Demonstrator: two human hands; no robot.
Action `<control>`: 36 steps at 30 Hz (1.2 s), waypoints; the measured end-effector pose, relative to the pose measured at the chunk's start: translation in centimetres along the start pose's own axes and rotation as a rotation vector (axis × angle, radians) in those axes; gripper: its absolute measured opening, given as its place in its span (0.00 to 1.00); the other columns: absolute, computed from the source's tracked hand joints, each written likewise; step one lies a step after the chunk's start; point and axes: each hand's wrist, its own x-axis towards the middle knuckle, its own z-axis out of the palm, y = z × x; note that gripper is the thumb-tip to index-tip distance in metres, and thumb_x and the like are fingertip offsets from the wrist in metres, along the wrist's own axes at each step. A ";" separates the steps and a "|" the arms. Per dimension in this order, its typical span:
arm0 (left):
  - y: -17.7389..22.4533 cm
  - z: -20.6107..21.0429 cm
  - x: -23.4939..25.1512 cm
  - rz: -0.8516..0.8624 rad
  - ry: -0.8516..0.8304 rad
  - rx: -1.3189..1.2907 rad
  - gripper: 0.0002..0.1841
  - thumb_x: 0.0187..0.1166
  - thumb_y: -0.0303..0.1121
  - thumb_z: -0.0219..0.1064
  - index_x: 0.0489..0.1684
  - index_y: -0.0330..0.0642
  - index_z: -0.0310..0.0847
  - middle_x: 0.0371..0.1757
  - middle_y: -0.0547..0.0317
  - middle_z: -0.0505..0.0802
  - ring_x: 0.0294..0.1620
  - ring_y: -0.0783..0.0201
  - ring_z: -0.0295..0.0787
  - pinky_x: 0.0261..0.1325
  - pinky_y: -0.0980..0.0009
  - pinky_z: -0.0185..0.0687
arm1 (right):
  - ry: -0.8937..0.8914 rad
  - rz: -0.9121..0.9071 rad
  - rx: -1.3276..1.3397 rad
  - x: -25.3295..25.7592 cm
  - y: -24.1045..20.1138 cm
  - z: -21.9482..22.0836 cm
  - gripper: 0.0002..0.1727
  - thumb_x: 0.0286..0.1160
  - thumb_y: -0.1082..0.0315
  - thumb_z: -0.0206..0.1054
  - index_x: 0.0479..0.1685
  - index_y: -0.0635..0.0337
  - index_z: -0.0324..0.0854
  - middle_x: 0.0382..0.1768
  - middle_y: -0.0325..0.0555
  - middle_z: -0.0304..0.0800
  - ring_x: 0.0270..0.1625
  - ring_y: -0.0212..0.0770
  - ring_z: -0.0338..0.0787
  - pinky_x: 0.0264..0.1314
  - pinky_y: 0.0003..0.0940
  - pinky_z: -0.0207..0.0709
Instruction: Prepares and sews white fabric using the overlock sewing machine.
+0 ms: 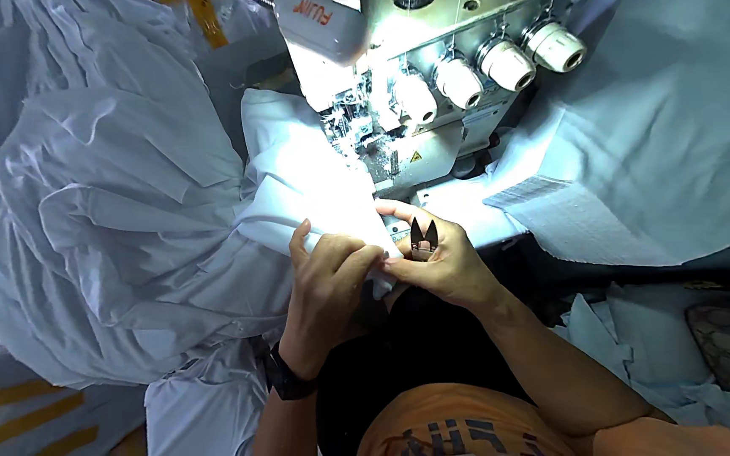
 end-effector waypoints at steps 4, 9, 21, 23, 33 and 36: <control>0.8 -0.1 0.1 -0.012 -0.005 -0.047 0.06 0.80 0.28 0.69 0.34 0.40 0.92 0.31 0.56 0.90 0.42 0.64 0.88 0.80 0.49 0.60 | -0.036 -0.104 -0.109 -0.7 0.0 0.1 0.37 0.63 0.79 0.71 0.80 0.70 0.69 0.34 0.36 0.93 0.30 0.19 0.87 0.36 0.14 0.83; 0.6 1.1 -1.0 -0.013 0.066 -0.119 0.04 0.75 0.33 0.73 0.37 0.44 0.90 0.36 0.58 0.87 0.48 0.65 0.85 0.83 0.48 0.59 | -0.085 -0.345 -0.405 -0.7 -0.5 -0.5 0.18 0.58 0.80 0.63 0.50 0.74 0.87 0.26 0.40 0.87 0.24 0.18 0.76 0.28 0.10 0.71; -4.6 -1.2 2.5 -0.011 -0.004 0.266 0.18 0.70 0.17 0.64 0.55 0.42 0.90 0.68 0.45 0.90 0.81 0.39 0.75 0.80 0.22 0.47 | 0.172 -0.359 -0.400 5.0 1.0 0.8 0.04 0.64 0.77 0.71 0.29 0.69 0.90 0.22 0.41 0.89 0.24 0.19 0.83 0.30 0.13 0.78; -5.5 -1.9 4.4 -0.064 -0.164 0.202 0.19 0.71 0.14 0.59 0.55 0.34 0.92 0.64 0.47 0.94 0.75 0.42 0.84 0.78 0.19 0.48 | 0.232 -0.379 -0.466 6.0 1.3 0.9 0.04 0.66 0.75 0.72 0.31 0.67 0.91 0.23 0.41 0.90 0.23 0.20 0.83 0.28 0.15 0.77; -11.5 -1.5 11.0 -0.300 -0.100 0.177 0.22 0.73 0.13 0.52 0.57 0.34 0.91 0.65 0.39 0.92 0.76 0.38 0.82 0.81 0.33 0.58 | 0.220 -0.422 -0.433 2.4 8.5 1.1 0.08 0.69 0.73 0.69 0.29 0.71 0.89 0.22 0.45 0.89 0.24 0.20 0.81 0.31 0.12 0.73; -11.6 -1.5 12.3 -0.481 -0.056 0.178 0.23 0.74 0.14 0.52 0.62 0.33 0.88 0.69 0.35 0.89 0.78 0.39 0.79 0.82 0.39 0.59 | 0.150 -0.357 -0.333 2.5 7.0 0.2 0.11 0.66 0.69 0.73 0.25 0.70 0.87 0.19 0.39 0.85 0.23 0.14 0.75 0.28 0.08 0.68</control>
